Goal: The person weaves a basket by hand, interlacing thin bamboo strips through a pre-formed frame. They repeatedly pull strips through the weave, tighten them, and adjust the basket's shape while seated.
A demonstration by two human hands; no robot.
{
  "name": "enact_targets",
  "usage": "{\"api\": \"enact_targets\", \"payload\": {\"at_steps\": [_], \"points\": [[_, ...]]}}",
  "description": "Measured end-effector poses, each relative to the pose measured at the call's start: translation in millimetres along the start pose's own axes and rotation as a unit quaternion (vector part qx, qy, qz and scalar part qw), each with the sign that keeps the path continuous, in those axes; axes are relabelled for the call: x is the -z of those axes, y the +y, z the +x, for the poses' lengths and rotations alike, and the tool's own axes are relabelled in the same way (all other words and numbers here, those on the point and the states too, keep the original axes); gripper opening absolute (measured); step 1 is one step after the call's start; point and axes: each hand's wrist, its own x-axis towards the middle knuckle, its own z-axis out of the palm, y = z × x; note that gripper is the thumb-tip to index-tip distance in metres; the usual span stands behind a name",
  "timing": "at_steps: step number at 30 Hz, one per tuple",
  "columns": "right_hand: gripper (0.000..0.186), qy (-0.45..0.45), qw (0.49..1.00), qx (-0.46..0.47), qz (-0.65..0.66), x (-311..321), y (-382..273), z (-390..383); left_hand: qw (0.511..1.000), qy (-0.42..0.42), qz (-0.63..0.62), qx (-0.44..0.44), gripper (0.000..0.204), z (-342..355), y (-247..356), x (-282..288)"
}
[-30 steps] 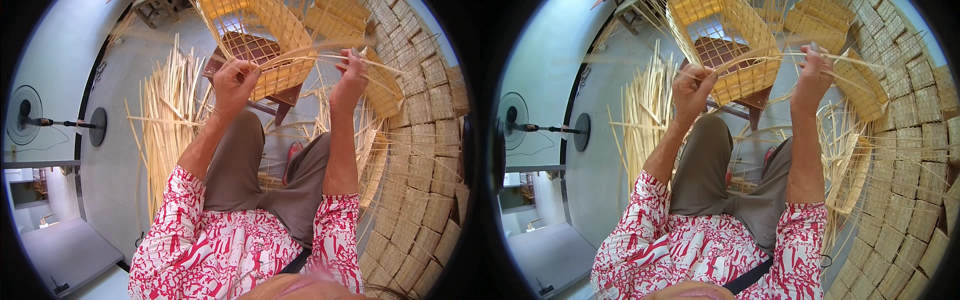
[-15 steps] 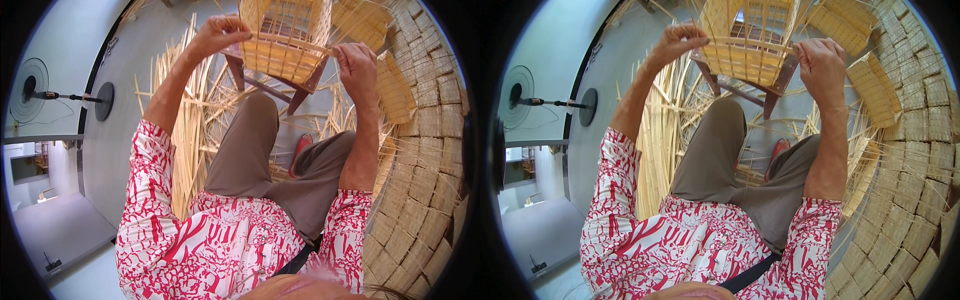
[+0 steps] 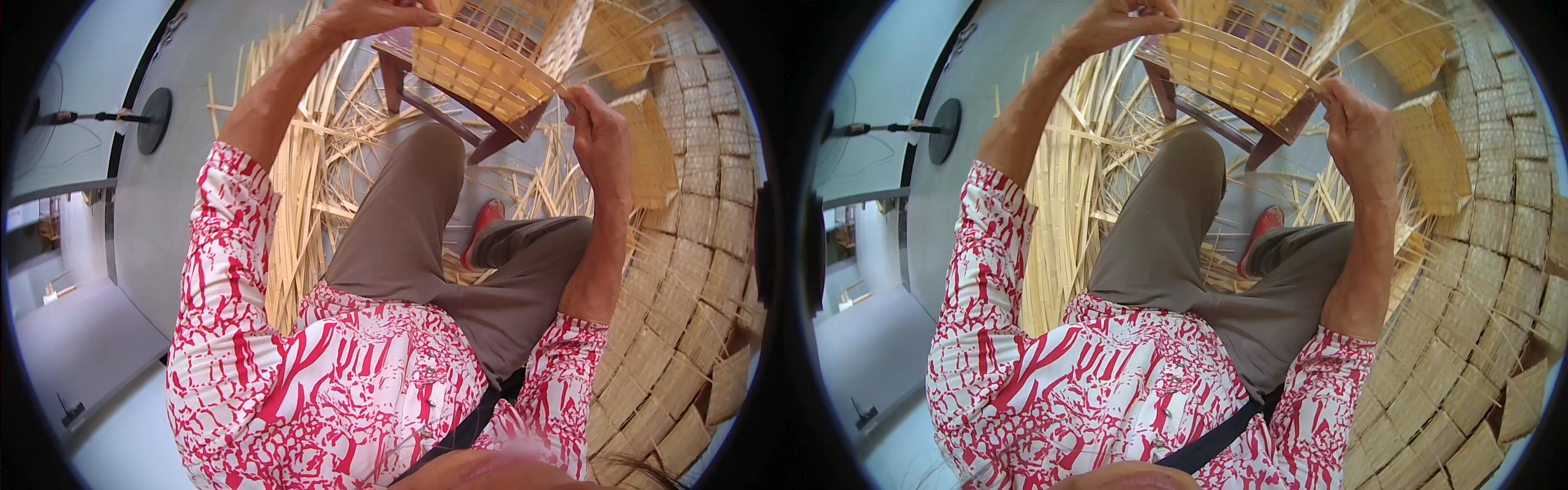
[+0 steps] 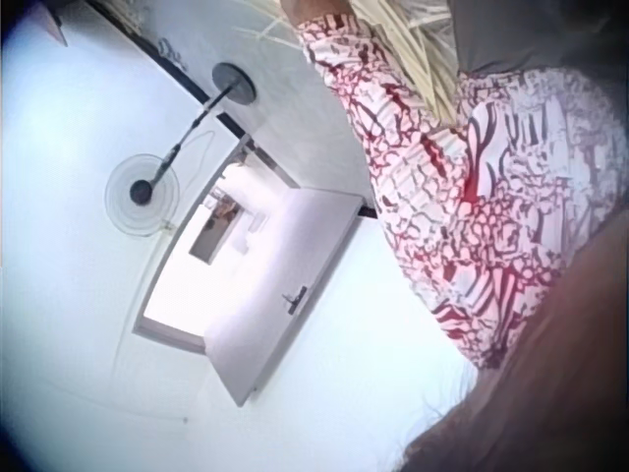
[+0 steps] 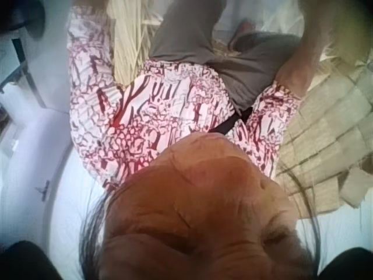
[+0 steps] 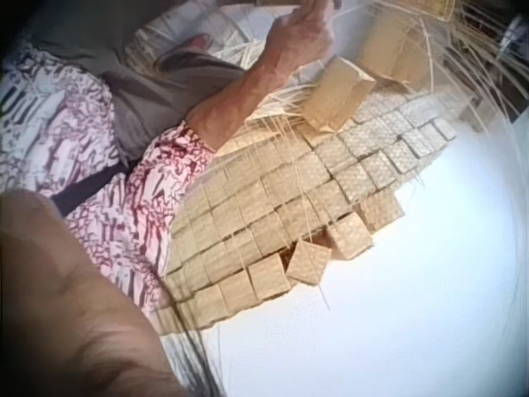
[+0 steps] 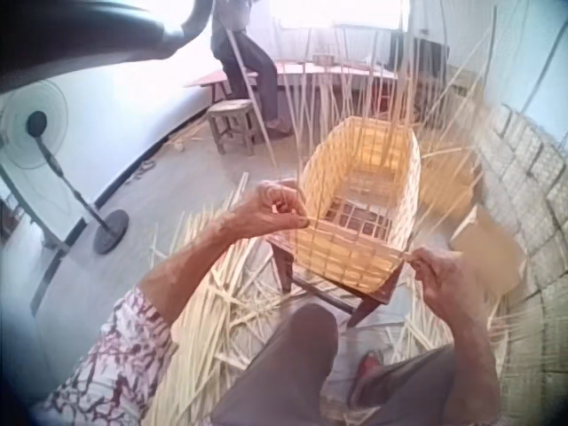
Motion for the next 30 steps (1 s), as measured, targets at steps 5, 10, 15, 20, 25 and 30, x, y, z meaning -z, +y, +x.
{"api": "enact_targets", "payload": {"at_steps": [5,10,15,20,25,30], "points": [[0.015,-0.037,0.995,-0.064,0.069,2,-8,7,0.975,0.167,-0.142,0.035,0.032,-6,1,-20],[0.014,-0.05,0.994,-0.064,0.067,-6,-2,15,0.921,0.308,-0.206,0.121,0.079,-52,-16,-68],[0.015,-0.05,0.99,-0.065,0.115,-7,-1,14,0.891,0.362,-0.229,0.15,0.09,-25,-6,-82],[0.016,-0.048,0.986,-0.061,0.145,-9,-26,16,0.859,0.406,-0.295,0.097,0.059,27,-9,-87],[0.017,-0.031,0.988,-0.057,0.141,-14,-33,13,0.835,0.429,-0.343,0.041,0.036,26,-16,-92],[0.018,-0.014,0.988,-0.054,0.143,-8,-40,10,0.841,0.447,-0.297,0.068,0.035,22,-2,-93]]}}
